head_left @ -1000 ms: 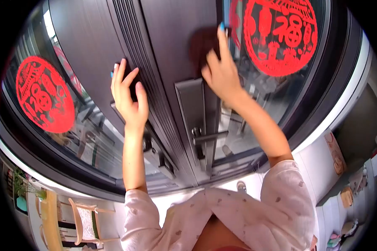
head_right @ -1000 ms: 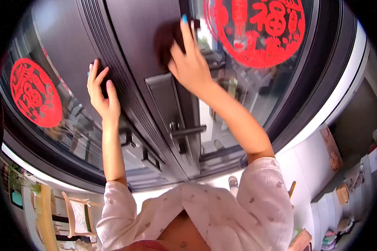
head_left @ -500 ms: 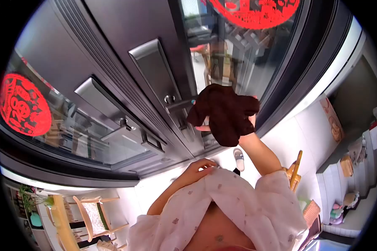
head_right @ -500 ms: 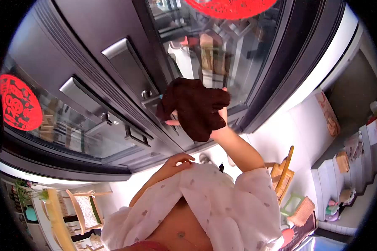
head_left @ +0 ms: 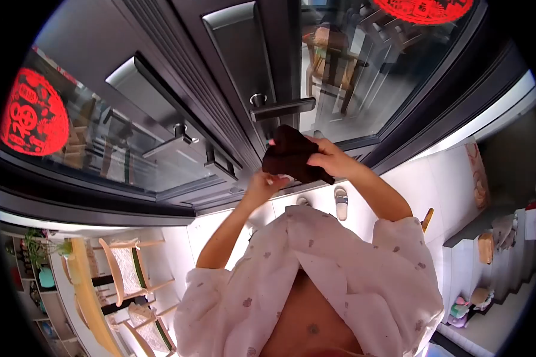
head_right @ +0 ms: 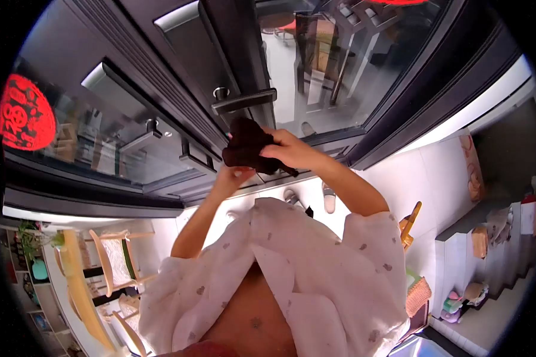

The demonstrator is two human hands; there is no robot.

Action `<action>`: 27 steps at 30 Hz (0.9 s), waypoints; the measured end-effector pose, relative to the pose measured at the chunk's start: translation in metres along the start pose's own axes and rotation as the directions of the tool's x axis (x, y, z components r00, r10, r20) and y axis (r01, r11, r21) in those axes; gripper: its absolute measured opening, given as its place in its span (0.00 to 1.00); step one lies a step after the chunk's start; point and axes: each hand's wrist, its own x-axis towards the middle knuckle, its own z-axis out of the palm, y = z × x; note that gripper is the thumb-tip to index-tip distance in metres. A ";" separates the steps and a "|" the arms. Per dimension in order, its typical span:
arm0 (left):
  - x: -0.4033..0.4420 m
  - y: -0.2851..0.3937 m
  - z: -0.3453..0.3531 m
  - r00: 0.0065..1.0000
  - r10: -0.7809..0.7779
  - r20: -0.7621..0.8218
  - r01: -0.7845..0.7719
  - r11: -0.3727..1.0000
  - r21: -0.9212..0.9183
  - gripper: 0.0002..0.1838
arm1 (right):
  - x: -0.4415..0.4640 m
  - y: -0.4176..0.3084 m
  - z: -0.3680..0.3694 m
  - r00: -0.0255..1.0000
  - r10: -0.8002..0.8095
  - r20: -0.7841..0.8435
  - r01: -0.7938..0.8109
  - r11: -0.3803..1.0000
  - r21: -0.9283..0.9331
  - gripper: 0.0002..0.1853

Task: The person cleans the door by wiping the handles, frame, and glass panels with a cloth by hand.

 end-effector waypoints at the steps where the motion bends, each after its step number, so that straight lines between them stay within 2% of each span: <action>1: -0.003 0.012 -0.004 1.000 -0.007 -0.008 0.007 1.000 -0.006 0.19 | 0.005 -0.005 0.002 0.973 -0.221 0.073 0.231 0.955 -0.188 0.15; 2: -0.009 0.036 -0.010 0.989 0.144 -0.043 -0.149 0.975 -0.163 0.27 | 0.009 -0.010 0.003 0.892 -0.414 0.183 0.452 0.823 -0.344 0.15; 3: -0.015 0.048 -0.015 0.954 0.282 -0.102 -0.300 0.903 -0.307 0.36 | 0.011 -0.016 -0.002 0.860 -0.393 0.325 0.506 0.741 -0.441 0.16; 4: -0.017 0.046 -0.022 0.956 0.273 -0.108 -0.293 0.905 -0.307 0.36 | 0.013 -0.019 -0.001 0.860 -0.389 0.329 0.504 0.747 -0.434 0.16; 6: -0.018 0.041 -0.036 0.908 0.383 0.169 -0.280 0.856 -0.435 0.45 | 0.016 -0.024 0.003 0.838 -0.384 0.389 0.542 0.493 -0.681 0.15; 7: -0.016 0.049 -0.035 0.906 0.411 0.104 -0.326 0.833 -0.448 0.37 | 0.017 -0.027 0.005 0.836 -0.384 0.392 0.545 0.492 -0.679 0.15; 8: -0.016 0.052 -0.036 0.906 0.411 0.103 -0.328 0.833 -0.446 0.37 | 0.018 -0.029 0.009 0.878 -0.302 0.372 0.479 0.585 -0.655 0.15; 9: -0.018 0.054 -0.036 0.956 0.272 0.109 -0.217 0.906 -0.362 0.32 | 0.019 -0.031 0.011 0.910 -0.215 0.356 0.403 0.667 -0.626 0.15; 10: -0.019 0.058 -0.036 0.987 0.128 0.101 -0.096 0.956 -0.277 0.28 | 0.021 -0.030 0.010 0.909 -0.216 0.356 0.404 0.666 -0.627 0.15; 11: -0.018 0.069 -0.034 0.982 0.183 0.034 -0.169 0.953 -0.251 0.17 | 0.024 -0.027 0.008 0.927 -0.142 0.347 0.346 0.679 -0.648 0.14; 12: -0.016 0.069 -0.033 0.981 0.189 0.035 -0.175 0.952 -0.250 0.17 | 0.027 -0.023 0.006 0.940 -0.067 0.335 0.287 0.685 -0.669 0.14; 13: -0.015 0.067 -0.034 0.961 0.263 -0.085 -0.275 0.941 -0.199 0.14 | 0.028 -0.016 0.006 0.941 -0.069 0.332 0.288 0.681 -0.673 0.14; 14: -0.013 0.067 -0.034 0.920 0.337 -0.201 -0.367 0.920 -0.137 0.11 | 0.029 -0.006 0.007 0.953 -0.159 0.257 0.265 0.849 -0.457 0.14; 15: -0.013 0.067 -0.037 0.895 0.373 -0.247 -0.388 0.922 -0.013 0.10 | 0.028 0.001 0.009 0.962 -0.222 0.160 0.252 0.947 -0.198 0.15; 16: -0.011 0.066 -0.037 0.893 0.376 -0.248 -0.391 0.920 -0.013 0.10 | 0.029 0.005 0.010 0.961 -0.223 0.160 0.253 0.946 -0.202 0.15; 18: -0.010 0.063 -0.034 0.878 0.302 -0.371 -0.383 0.908 -0.169 0.11 | 0.030 0.012 0.014 0.996 -0.094 -0.011 0.093 0.995 -0.032 0.14; 19: -0.014 0.068 -0.028 0.919 0.135 -0.371 -0.275 0.893 -0.356 0.14 | 0.030 0.017 0.023 0.998 -0.016 -0.056 0.027 0.978 0.205 0.15; 20: -0.012 0.067 -0.025 0.917 0.136 -0.375 -0.278 0.892 -0.356 0.14 | 0.032 0.026 0.030 0.996 -0.010 -0.084 0.034 0.959 0.281 0.18; 22: -0.009 0.059 -0.019 0.884 0.023 -0.466 -0.292 0.807 -0.513 0.16 | 0.037 0.053 0.040 0.987 -0.096 -0.132 0.131 0.948 0.290 0.23; 23: -0.009 0.049 -0.019 0.873 -0.015 -0.487 -0.292 0.785 -0.546 0.18 | 0.035 0.056 0.042 0.988 -0.130 -0.087 0.141 0.980 0.143 0.25; 24: -0.011 0.042 -0.022 0.881 -0.032 -0.472 -0.296 0.741 -0.603 0.17 | 0.036 0.062 0.041 0.989 -0.126 -0.082 0.137 0.981 0.135 0.25; 25: -0.014 0.050 -0.022 0.876 -0.082 -0.476 -0.293 0.693 -0.659 0.18 | 0.039 0.068 0.043 0.991 -0.104 -0.086 0.093 0.988 -0.119 0.23; 26: -0.018 0.058 -0.022 0.870 -0.134 -0.474 -0.288 0.642 -0.711 0.18 | 0.040 0.072 0.043 0.992 -0.083 -0.096 0.043 0.931 -0.363 0.22; 27: -0.021 0.055 -0.025 0.888 -0.140 -0.437 -0.277 0.596 -0.753 0.16 | 0.039 0.073 0.037 0.989 0.083 -0.124 -0.128 0.898 -0.420 0.19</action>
